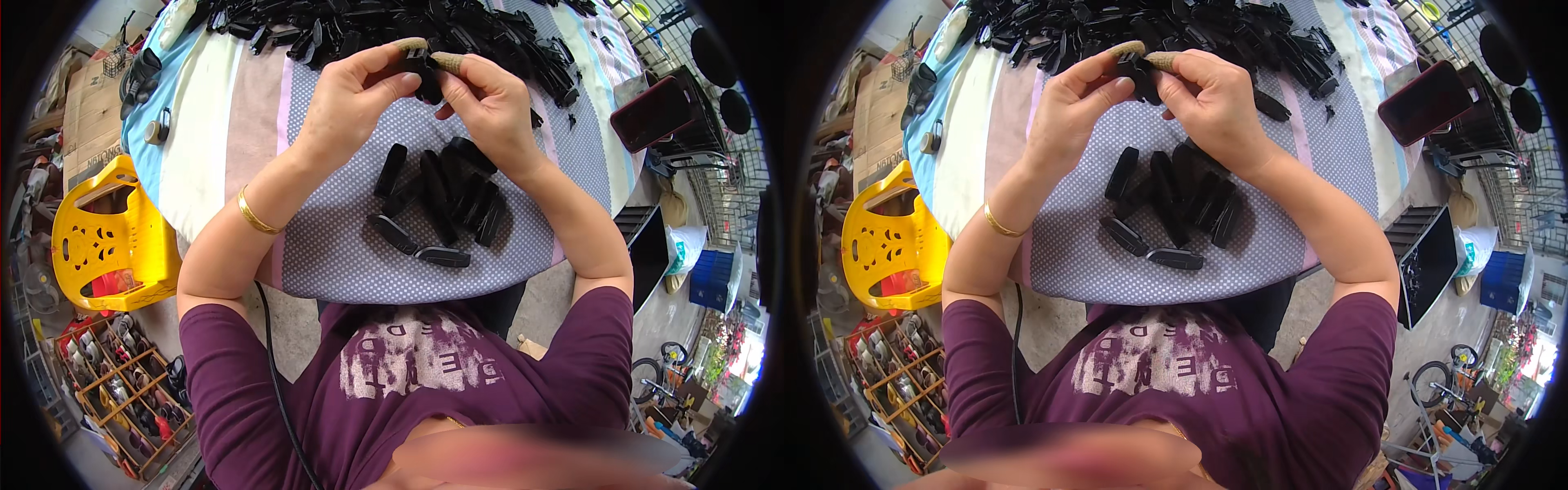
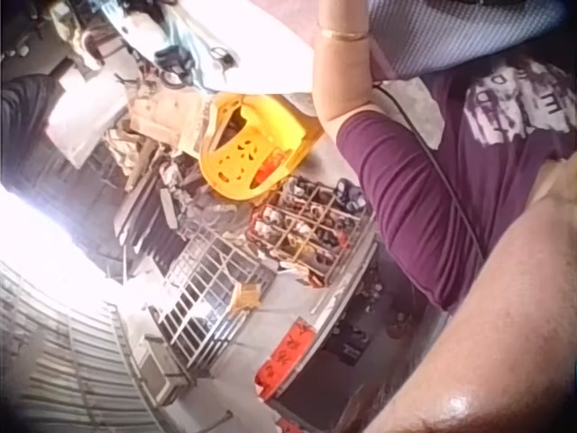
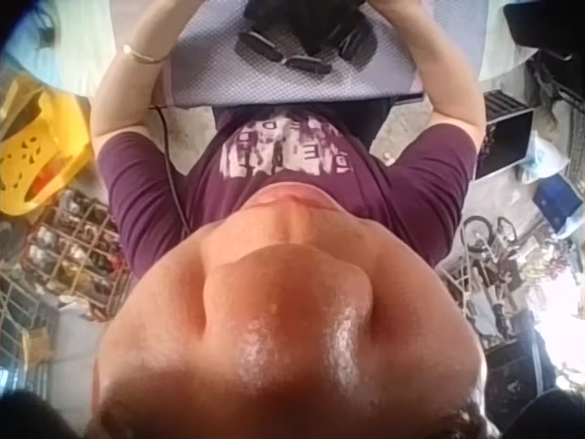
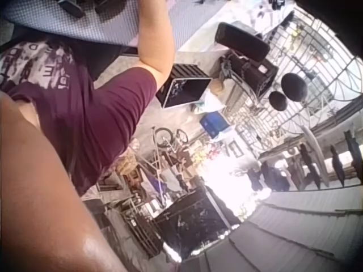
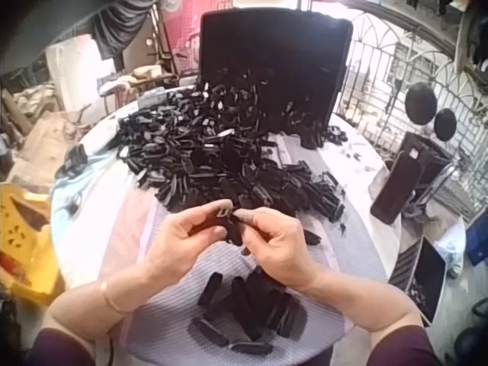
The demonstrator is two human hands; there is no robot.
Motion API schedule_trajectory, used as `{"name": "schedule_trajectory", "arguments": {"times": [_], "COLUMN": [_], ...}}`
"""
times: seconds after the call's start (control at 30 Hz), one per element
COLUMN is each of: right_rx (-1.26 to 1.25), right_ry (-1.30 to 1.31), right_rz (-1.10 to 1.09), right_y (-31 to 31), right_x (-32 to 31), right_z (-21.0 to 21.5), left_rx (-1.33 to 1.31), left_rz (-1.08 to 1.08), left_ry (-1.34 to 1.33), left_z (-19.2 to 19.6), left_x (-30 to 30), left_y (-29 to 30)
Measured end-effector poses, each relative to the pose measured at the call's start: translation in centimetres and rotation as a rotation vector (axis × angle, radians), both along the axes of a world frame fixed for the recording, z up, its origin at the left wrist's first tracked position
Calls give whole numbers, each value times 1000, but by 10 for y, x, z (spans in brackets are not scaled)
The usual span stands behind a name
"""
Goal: Inspecting and sorting small black plastic components on a table.
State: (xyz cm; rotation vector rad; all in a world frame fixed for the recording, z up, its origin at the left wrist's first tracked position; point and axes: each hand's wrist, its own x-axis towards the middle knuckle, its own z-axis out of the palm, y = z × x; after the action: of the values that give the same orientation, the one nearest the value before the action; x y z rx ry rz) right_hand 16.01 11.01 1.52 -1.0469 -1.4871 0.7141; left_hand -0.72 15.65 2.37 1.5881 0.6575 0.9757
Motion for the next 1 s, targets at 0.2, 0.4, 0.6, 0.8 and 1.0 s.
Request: {"name": "schedule_trajectory", "arguments": {"times": [0.2,0.4,0.6,0.8,1.0], "right_rx": [419,48,-154,141,226], "right_ry": [-548,-298,-221,-379,-433], "right_rz": [-165,-29,131,36,-1], "right_y": [4,2,-5,-9,-3], "right_x": [6,3,0,-1,-2], "right_z": [2,0,3,-1,-10], "left_rx": [-182,-174,-81,33,321], "left_rz": [21,-75,-256,-220,-87], "left_ry": [-228,-325,-224,-126,-28], "left_z": [-5,-9,2,7,7], "left_x": [6,1,-8,-8,-3], "left_y": [-4,9,11,3,0]}}
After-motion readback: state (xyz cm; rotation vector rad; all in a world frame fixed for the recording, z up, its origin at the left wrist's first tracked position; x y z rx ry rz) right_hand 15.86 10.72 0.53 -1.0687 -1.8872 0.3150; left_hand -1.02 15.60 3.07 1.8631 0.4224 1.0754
